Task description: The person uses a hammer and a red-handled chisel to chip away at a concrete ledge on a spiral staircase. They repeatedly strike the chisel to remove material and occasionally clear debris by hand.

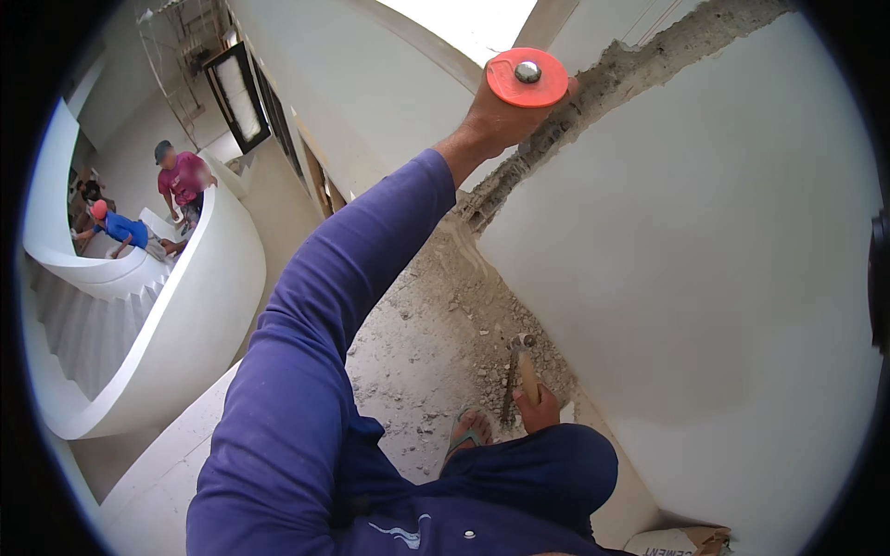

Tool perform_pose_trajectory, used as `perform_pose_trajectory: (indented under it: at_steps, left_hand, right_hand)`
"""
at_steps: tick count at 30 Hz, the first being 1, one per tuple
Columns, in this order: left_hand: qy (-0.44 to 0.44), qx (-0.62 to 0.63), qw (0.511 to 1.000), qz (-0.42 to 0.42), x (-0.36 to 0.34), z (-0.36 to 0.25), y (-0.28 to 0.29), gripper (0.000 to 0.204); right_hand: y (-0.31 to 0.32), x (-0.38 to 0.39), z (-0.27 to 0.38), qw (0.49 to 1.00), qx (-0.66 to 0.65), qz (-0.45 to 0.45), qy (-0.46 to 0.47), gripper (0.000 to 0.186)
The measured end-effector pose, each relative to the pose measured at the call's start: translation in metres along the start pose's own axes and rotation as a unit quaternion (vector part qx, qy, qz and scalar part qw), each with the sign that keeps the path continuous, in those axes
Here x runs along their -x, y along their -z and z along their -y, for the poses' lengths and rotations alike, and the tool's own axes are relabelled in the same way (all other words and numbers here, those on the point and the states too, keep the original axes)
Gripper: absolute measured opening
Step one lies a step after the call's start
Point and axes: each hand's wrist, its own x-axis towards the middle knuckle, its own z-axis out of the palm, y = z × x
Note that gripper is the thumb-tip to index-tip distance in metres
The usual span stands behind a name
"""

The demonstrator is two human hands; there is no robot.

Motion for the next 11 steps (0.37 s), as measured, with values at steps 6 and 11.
perform_pose_trajectory:
  at_steps: [6, 11]
  left_hand:
    - [-0.107, -0.08, 0.991, 0.003, 0.001, 0.044, -0.023, 0.009]
    - [-0.068, -0.04, 0.997, 0.003, 0.005, 0.053, -0.037, 0.011]
  right_hand:
    - [0.049, 0.009, 0.035, 0.998, -0.002, -0.053, 0.019, 0.039]
    - [0.104, -0.001, 0.113, 0.989, -0.121, -0.054, 0.073, 0.028]
